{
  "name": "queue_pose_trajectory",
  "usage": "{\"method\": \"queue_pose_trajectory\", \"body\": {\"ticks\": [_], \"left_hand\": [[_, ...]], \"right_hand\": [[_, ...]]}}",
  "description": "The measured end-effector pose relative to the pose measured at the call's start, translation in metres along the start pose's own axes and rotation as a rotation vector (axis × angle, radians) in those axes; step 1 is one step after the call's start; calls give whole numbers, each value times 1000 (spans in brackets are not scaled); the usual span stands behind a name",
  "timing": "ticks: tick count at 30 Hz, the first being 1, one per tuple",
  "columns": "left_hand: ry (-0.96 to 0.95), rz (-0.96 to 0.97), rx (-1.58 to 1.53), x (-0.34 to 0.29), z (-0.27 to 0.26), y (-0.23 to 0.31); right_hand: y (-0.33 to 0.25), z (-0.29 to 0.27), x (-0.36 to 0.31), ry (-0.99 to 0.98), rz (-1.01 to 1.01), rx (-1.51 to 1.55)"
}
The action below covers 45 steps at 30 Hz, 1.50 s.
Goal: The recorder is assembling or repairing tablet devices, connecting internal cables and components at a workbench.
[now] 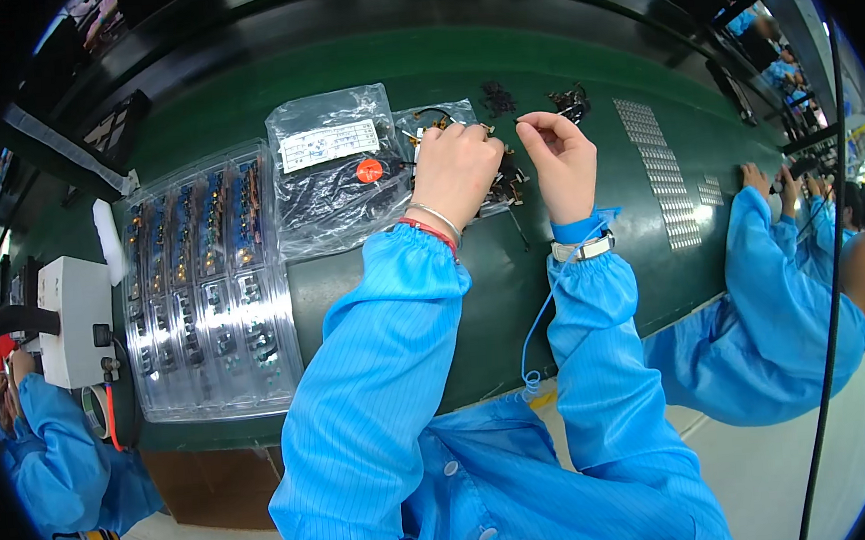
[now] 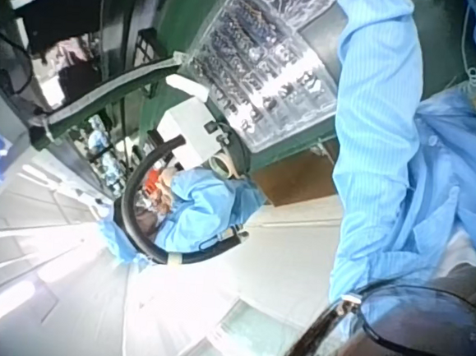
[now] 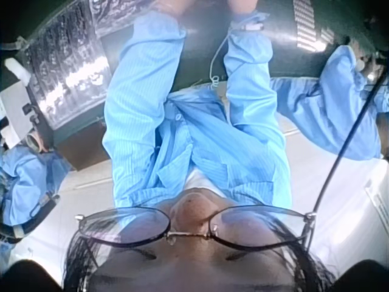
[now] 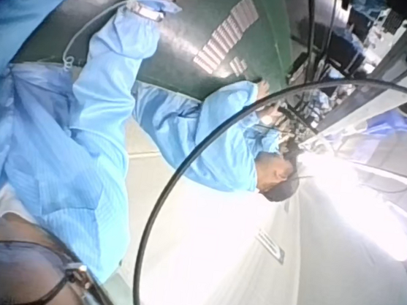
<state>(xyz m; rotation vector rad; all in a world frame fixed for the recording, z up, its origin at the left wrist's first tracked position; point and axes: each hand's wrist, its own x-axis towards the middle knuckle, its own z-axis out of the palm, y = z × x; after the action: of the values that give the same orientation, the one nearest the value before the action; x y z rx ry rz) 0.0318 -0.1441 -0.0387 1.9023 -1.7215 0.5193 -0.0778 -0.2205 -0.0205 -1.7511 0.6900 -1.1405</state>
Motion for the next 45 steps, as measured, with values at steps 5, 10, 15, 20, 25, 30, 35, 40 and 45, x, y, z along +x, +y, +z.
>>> {"method": "queue_pose_trajectory", "body": {"ticks": [5, 10, 15, 20, 25, 30, 35, 40, 45], "left_hand": [[104, -64, -104, 4, -1, -4], [400, -493, -675, 11, -20, -8], [780, -684, -1338, 15, -27, -19], [890, -671, -1411, 14, -32, -23], [976, -682, -1462, 11, -54, -28], [458, -888, -1525, -12, -89, 1], [136, -1050, -1401, -51, -93, 8], [102, -952, -1464, -64, -76, 9], [41, -922, -1472, -72, -73, 5]], "right_hand": [[0, -1, -1, 5, -4, -41], [-2, -2, -1, 15, -16, -22], [-3, -1, -2, 15, -25, -12], [-6, -1, -4, 6, -22, 23], [-12, 4, -9, -30, -45, 19], [-36, -3, -30, -202, 37, 210], [-57, 12, -45, -473, -17, 133], [-54, 11, -44, -539, 216, 165], [-45, 12, -43, -558, 324, 192]]}}
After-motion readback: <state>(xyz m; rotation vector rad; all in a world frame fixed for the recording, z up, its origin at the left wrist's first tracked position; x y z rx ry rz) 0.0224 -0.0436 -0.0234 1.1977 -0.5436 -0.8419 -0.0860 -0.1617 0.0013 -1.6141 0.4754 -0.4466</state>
